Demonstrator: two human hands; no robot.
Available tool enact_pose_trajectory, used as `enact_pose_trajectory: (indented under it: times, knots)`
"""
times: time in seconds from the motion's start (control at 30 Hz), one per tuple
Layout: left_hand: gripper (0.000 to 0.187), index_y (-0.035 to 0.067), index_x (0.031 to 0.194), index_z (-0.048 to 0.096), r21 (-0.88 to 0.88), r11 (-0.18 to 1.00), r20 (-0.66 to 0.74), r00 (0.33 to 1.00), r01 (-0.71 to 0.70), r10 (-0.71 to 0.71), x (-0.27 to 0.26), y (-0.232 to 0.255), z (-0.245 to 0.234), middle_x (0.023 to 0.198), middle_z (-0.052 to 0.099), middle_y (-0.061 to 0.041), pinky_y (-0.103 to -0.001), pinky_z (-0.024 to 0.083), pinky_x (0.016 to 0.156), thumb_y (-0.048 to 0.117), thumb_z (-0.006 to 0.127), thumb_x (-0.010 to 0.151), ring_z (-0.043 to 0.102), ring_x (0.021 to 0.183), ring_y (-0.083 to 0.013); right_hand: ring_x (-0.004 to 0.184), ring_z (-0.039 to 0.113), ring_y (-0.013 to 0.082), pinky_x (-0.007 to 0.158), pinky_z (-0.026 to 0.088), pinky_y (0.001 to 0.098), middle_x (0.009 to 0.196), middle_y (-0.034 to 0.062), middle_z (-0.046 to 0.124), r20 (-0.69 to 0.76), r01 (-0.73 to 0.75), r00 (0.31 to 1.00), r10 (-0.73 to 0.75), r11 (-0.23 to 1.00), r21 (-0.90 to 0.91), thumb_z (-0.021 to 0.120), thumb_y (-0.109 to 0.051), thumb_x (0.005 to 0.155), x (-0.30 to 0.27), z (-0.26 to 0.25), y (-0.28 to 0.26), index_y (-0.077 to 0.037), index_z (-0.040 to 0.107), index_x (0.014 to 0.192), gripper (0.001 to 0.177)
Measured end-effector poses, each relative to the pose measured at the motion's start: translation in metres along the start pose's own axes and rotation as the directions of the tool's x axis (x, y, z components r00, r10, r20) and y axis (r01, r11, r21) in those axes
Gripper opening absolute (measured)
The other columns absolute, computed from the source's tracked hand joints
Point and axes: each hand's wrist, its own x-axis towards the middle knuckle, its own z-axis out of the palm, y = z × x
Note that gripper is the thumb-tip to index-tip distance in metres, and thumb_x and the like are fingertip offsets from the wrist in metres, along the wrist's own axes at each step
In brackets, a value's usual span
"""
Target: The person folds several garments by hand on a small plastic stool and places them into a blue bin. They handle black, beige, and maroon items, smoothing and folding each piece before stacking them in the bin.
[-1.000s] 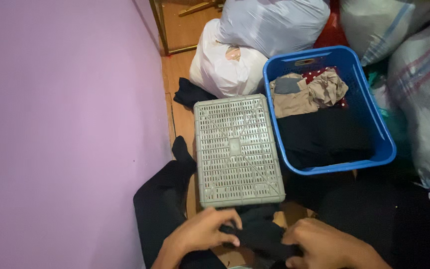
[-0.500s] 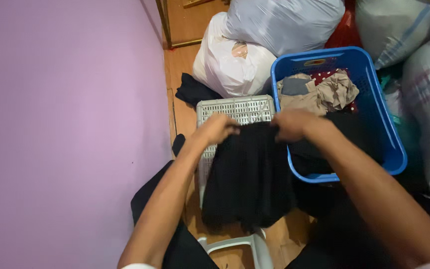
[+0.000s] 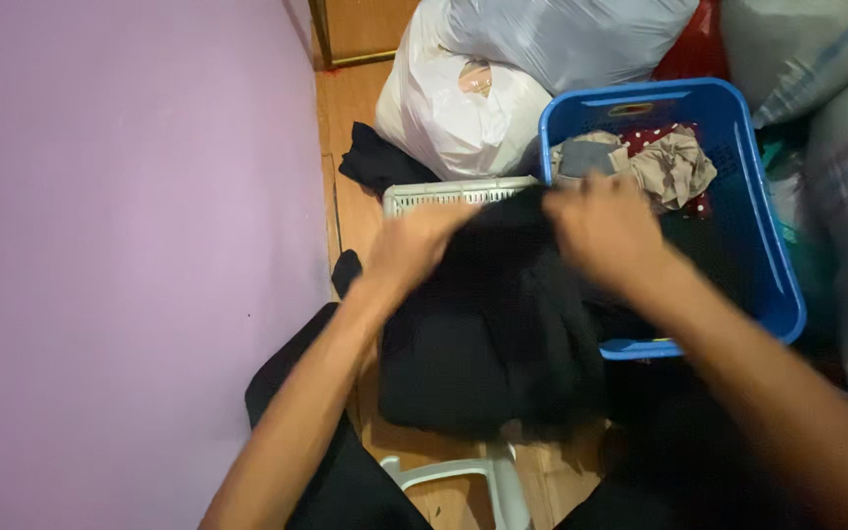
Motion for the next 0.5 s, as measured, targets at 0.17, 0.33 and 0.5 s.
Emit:
enact_pose_trajectory:
  times: [0.17,0.33,0.5]
  knots:
    - [0.036,0.015,0.123,0.075,-0.095,0.994,0.185,0.981,-0.047,0.064,-0.115,0.029,0.032,0.122,0.073,-0.012,-0.041,0.057,0.102,0.002,0.063,0.091,0.071,0.114,-0.0289,0.127,0.051,0.0283,0.105,0.043,0.0518,0.138,0.0067,0.058,0.465,0.109,0.873,-0.145,0.989,0.104,0.068,-0.024,0.085,-0.099,0.056,-0.068,-0.015,0.051,0.143,0.061]
    - [0.045,0.016,0.11,0.079,0.199,0.972,0.569,0.822,-0.124,-0.011,-0.182,0.058,0.075,0.124,0.074,-0.006,-0.048,0.052,0.088,0.002,0.065,0.07,0.068,0.114,-0.0284,0.135,0.047,0.0363,0.107,0.042,0.0488,0.163,0.0146,0.029,0.734,0.206,0.6,-0.317,0.948,0.241,0.078,-0.04,0.083,-0.154,0.106,-0.113,-0.008,0.023,0.163,0.102]
    - [0.021,0.017,0.108,0.078,0.19,0.951,0.741,0.599,0.244,-0.302,-0.167,0.055,0.065,0.12,0.074,-0.008,-0.044,0.055,0.095,0.027,0.065,0.094,0.07,0.111,-0.0288,0.125,0.06,0.0321,0.103,0.05,0.046,0.152,0.0164,0.043,0.694,0.029,0.577,-0.431,0.859,0.511,0.061,-0.037,0.098,-0.137,0.102,-0.107,-0.01,0.048,0.146,0.056]
